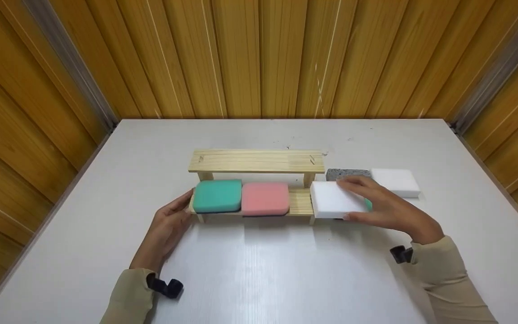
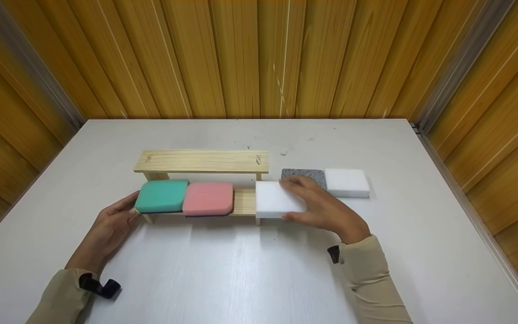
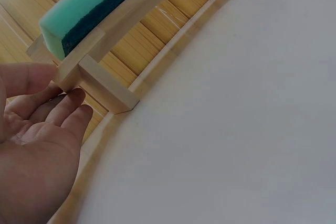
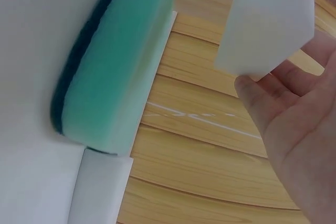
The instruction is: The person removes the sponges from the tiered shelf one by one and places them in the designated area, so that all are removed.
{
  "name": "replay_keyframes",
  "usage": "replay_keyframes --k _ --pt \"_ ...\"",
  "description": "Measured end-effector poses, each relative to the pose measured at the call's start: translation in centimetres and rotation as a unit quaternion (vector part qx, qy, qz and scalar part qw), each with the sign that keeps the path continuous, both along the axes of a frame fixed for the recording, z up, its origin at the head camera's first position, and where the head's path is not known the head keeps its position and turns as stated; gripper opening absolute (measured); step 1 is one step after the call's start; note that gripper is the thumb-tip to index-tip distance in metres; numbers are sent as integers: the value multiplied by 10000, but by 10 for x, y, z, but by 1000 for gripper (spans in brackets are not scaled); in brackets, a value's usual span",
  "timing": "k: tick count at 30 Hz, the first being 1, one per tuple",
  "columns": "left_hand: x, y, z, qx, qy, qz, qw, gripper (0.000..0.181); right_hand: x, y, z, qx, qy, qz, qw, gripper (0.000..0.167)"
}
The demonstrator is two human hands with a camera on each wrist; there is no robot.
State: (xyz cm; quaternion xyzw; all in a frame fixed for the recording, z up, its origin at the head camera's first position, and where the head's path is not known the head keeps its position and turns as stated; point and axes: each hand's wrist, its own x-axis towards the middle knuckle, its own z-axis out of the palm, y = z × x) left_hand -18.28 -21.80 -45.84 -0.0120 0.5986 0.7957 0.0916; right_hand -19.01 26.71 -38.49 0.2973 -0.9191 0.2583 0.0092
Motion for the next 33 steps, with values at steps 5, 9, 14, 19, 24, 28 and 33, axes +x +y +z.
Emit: replay_keyframes --k 5,9,14,19,24,28,33 --pt "-1 -1 0 70 -23 -8 10000 57 2 7 -1 3 -22 -68 10000 71" --pt "-2 -1 0 39 -42 9 10000 57 3 11 -1 9 111 -89 9999 70" --pt "-2 -1 0 19 -77 23 10000 57 4 14 -2 -38 392 -31 9992 68" --pt "-1 -1 -1 -16 -2 -45 10000 57 5 17 -1 -58 223 -177 9996 68" --pt "-1 -1 0 -128 36 -40 9999 56 6 22 -2 -50 172 -306 9994 70" --pt "-2 -1 0 -159 33 -33 9999 55 6 27 -4 -86 289 -303 9991 70" --pt "-2 0 0 -145 21 -19 9999 56 7 32 -3 -5 212 -376 9991 71"
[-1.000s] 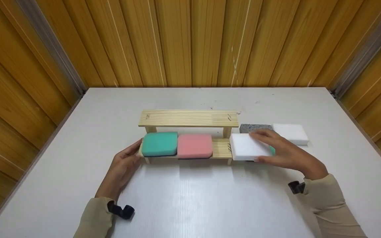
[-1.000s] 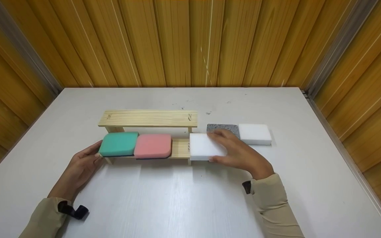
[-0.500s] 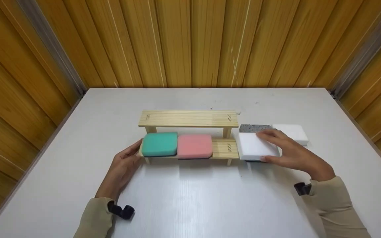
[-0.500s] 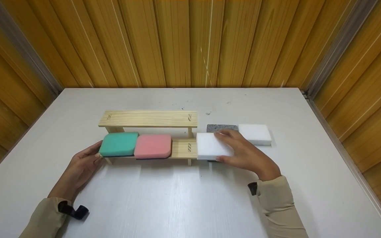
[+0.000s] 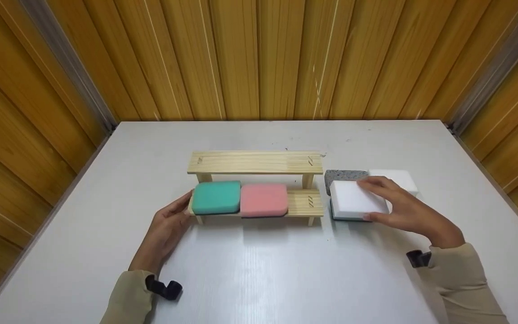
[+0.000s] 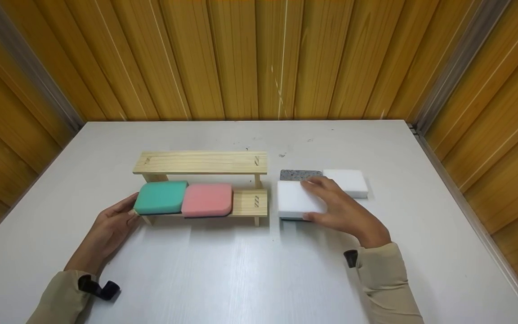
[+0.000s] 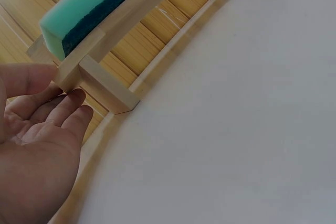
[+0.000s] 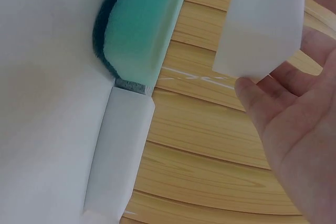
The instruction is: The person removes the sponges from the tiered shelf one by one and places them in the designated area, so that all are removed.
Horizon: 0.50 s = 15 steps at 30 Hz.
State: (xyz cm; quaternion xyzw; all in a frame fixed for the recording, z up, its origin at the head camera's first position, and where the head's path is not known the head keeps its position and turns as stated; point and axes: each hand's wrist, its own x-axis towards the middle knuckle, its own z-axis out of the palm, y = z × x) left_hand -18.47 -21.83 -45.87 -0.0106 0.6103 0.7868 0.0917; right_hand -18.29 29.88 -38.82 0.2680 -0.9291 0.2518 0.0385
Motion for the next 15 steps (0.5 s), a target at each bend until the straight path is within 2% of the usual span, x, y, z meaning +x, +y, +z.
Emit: replay_keyframes --k 8,15 --pt "0 1 -1 103 -36 43 9999 58 0 7 0 1 -231 -84 9997 73" --pt "0 0 -1 186 -49 37 9998 56 1 14 -2 -18 -86 -105 9999 73"
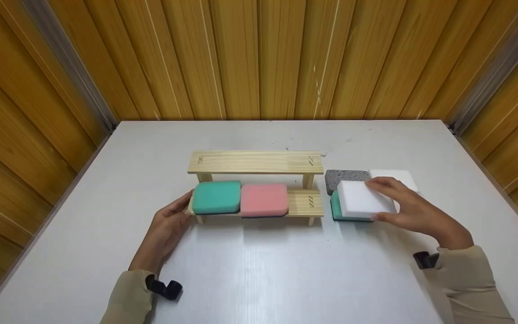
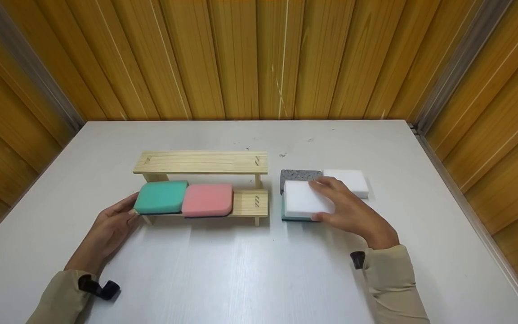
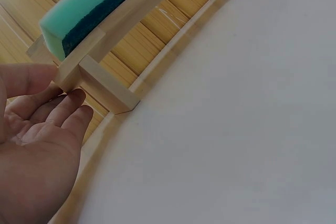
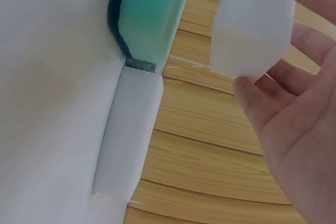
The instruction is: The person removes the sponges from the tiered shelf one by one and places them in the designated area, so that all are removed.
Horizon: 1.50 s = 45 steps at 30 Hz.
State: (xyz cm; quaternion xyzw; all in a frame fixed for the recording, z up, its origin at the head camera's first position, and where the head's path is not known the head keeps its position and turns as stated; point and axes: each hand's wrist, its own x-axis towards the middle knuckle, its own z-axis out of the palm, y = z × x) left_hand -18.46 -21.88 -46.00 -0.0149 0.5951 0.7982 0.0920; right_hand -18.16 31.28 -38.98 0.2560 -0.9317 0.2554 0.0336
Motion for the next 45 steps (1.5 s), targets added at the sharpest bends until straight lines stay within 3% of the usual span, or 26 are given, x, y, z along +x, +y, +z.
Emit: replay_keyframes --k 11,26,30,36,41,45 --pt "1 -1 0 73 130 -77 9999 56 2 15 1 -133 -496 -179 9985 75" --pt "1 -1 0 75 55 -78 9999 57 1 36 0 -80 -744 -427 9963 76" --pt "1 0 1 -12 49 -36 10000 57 1 42 -1 -73 -571 -377 9976 75" --pt "1 0 1 -17 39 6 10000 58 0 49 -2 -19 -779 -471 9958 77" --pt "1 0 1 -45 31 9 10000 58 -2 55 -4 -112 -683 -409 9968 75" --pt "1 -1 1 -44 13 -2 10000 58 -3 60 -5 -39 -864 -456 9952 77"
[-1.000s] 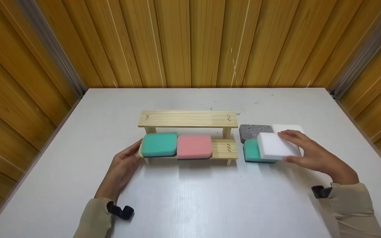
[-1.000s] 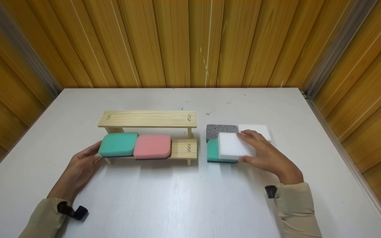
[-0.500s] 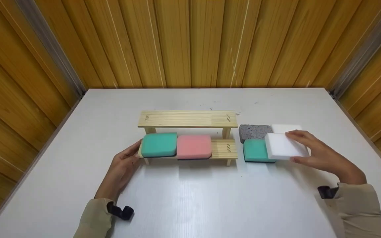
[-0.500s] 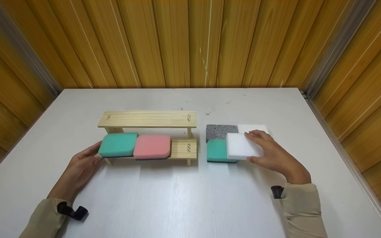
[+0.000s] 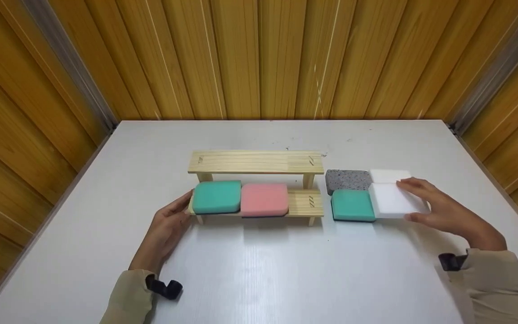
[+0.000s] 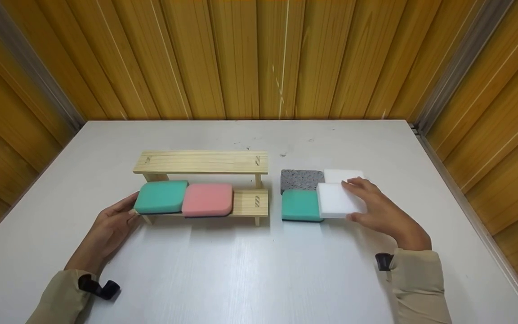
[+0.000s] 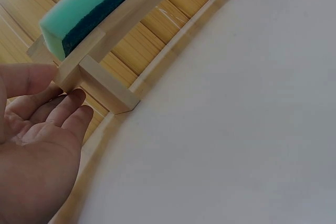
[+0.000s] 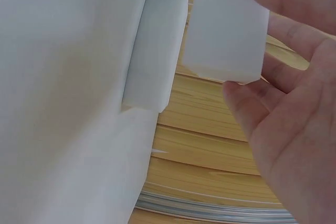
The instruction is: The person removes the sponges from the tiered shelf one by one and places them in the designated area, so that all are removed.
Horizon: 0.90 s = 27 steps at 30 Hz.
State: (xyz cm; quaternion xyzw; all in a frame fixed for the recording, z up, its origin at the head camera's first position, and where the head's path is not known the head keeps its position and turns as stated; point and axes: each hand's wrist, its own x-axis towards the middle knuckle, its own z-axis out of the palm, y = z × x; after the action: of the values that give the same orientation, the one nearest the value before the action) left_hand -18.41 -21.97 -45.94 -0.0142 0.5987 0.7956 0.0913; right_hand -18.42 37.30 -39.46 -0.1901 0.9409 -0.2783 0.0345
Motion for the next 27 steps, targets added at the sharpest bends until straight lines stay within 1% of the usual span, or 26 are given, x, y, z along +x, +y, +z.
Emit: replay_keyframes --k 4,6,11,16,18,20,23,27 --pt "0 0 0 -50 24 -16 10000 58 -1 4 -1 82 -210 -48 9997 78" --pt "1 0 0 -90 52 -33 9999 57 -1 6 -1 110 -234 -52 9997 79" --pt "1 0 0 1 39 15 10000 56 -2 11 -3 142 -245 -101 9995 80" --pt "0 1 1 197 -54 15 9998 57 -2 15 -6 -88 -62 17 9999 78" --pt "0 1 1 211 -94 0 9997 58 -2 17 -8 -185 63 75 9998 77" --pt "0 2 2 154 -122 31 9998 58 -1 18 -9 -179 117 86 9997 77" --pt "0 2 2 73 -135 31 9999 58 -1 20 -9 -276 99 103 9995 76" --pt "0 1 2 84 -109 35 9999 58 0 21 -8 -334 59 81 9994 77"
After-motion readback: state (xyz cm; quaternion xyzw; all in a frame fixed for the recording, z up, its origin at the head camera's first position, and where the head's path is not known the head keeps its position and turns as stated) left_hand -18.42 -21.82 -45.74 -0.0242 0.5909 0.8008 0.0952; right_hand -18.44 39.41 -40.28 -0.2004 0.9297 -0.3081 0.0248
